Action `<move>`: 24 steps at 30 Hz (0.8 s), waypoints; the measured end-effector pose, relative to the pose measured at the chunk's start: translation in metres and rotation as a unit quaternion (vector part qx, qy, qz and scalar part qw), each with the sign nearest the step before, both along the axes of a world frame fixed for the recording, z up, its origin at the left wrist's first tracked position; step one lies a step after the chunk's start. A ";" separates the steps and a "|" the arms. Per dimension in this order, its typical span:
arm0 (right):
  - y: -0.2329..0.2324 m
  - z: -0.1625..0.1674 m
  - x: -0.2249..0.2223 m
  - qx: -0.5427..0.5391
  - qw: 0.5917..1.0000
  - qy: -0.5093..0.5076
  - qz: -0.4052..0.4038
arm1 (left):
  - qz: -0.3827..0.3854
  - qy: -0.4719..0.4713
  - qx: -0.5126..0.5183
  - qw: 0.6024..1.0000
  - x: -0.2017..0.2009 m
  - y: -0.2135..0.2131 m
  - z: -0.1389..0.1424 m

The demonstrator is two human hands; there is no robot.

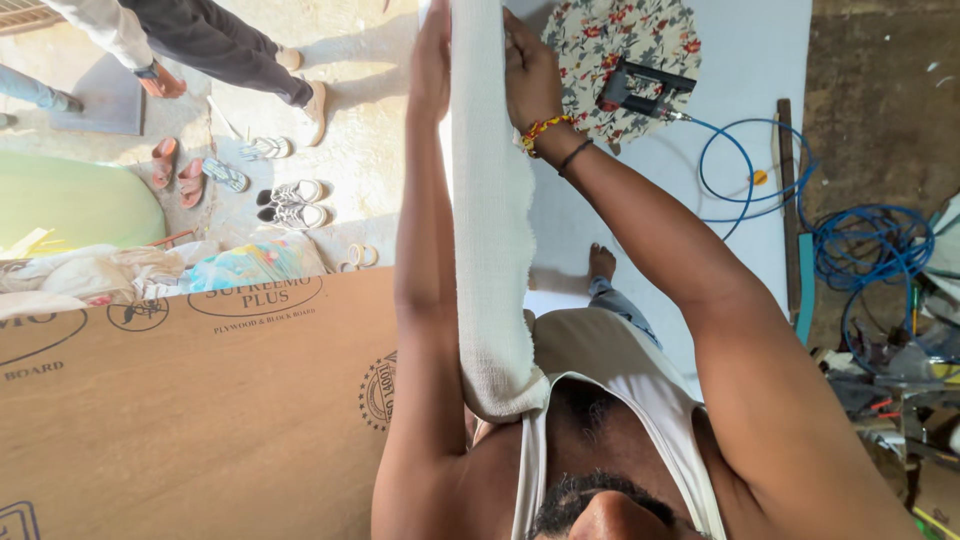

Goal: The person stretches a strip of white fabric over the edge of a foam pad on a plywood panel, pulling and smoothing it by hand to align it. They then use a pneumatic staple gun to fasten the fabric to the panel, pressing the fabric down at intervals along the edge.

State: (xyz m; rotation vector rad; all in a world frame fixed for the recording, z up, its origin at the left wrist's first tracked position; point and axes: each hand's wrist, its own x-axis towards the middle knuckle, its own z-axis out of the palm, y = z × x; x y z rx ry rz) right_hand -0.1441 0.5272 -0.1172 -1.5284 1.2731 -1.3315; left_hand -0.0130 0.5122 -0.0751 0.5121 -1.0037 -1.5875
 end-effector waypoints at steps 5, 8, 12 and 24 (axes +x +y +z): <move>0.001 0.003 0.003 -0.051 0.999 0.010 0.008 | 0.094 -0.181 -0.038 0.978 -0.004 0.024 -0.015; 0.001 0.001 0.004 -0.010 0.998 -0.056 0.023 | 0.111 -0.264 -0.102 0.953 0.002 0.033 -0.004; 0.001 -0.002 0.004 -0.027 0.998 -0.046 0.032 | 0.099 -0.419 -0.186 0.883 0.002 0.045 0.021; 0.004 -0.001 0.009 -0.039 0.999 0.026 -0.008 | 0.178 -0.238 -0.074 0.952 0.012 0.023 0.016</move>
